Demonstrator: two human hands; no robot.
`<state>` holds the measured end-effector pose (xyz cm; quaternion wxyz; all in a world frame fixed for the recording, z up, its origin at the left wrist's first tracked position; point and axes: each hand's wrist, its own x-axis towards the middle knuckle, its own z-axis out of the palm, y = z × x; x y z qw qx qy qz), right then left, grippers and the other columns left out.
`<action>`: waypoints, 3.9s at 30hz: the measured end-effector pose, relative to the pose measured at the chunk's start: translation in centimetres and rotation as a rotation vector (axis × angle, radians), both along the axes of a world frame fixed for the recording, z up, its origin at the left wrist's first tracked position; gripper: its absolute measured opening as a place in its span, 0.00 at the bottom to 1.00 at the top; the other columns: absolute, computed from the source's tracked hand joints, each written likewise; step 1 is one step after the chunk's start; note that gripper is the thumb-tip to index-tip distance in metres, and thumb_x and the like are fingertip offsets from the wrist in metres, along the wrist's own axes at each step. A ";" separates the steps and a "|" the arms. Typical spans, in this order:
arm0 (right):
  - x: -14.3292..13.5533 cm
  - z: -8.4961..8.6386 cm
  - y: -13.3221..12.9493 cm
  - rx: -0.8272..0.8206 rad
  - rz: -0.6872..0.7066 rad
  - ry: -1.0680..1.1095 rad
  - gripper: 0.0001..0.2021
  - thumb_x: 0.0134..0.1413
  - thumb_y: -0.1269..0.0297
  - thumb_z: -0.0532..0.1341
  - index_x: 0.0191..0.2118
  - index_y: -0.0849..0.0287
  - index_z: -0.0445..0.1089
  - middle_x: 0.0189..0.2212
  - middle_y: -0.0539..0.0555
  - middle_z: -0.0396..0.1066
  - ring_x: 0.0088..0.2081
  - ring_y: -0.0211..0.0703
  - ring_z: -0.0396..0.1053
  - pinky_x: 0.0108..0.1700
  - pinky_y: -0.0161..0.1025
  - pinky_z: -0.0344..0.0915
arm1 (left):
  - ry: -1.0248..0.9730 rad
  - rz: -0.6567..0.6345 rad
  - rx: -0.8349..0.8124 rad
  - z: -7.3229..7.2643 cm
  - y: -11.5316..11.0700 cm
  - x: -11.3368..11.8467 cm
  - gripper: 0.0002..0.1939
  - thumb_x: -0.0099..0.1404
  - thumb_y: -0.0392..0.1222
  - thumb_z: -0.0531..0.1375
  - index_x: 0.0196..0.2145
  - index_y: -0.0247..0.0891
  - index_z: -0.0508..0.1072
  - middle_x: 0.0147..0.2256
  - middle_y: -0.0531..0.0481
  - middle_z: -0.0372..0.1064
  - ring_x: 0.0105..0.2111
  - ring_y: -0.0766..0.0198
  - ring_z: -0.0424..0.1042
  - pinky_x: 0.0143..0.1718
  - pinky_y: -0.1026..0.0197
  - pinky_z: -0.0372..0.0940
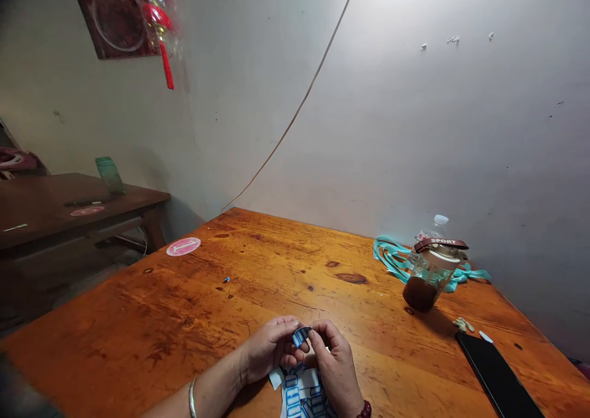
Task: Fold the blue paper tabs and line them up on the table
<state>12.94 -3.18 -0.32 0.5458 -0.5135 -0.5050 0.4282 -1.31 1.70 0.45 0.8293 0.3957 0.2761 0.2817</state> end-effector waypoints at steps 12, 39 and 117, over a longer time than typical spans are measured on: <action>0.0 0.1 0.1 -0.025 0.026 0.096 0.11 0.49 0.56 0.57 0.29 0.60 0.66 0.22 0.49 0.66 0.23 0.38 0.66 0.24 0.33 0.63 | 0.210 0.022 0.249 0.0 -0.3 0.3 0.19 0.55 0.53 0.56 0.32 0.32 0.67 0.28 0.46 0.69 0.21 0.70 0.67 0.21 0.70 0.59; -0.2 -0.1 -0.4 0.261 -0.006 -0.507 0.16 0.49 0.65 0.57 0.46 0.56 0.61 0.39 0.55 0.67 0.38 0.42 0.66 0.38 0.36 0.66 | 0.142 0.065 0.159 0.5 -0.8 0.5 0.15 0.52 0.47 0.59 0.31 0.31 0.70 0.22 0.51 0.66 0.17 0.75 0.59 0.19 0.72 0.51; 1.4 1.2 -1.8 0.409 0.015 -0.601 0.10 0.56 0.69 0.47 0.29 0.55 0.62 0.28 0.52 0.65 0.31 0.40 0.63 0.34 0.35 0.61 | 0.297 -0.001 0.400 0.4 -0.3 0.1 0.22 0.56 0.57 0.51 0.30 0.31 0.68 0.23 0.50 0.66 0.18 0.74 0.58 0.19 0.70 0.50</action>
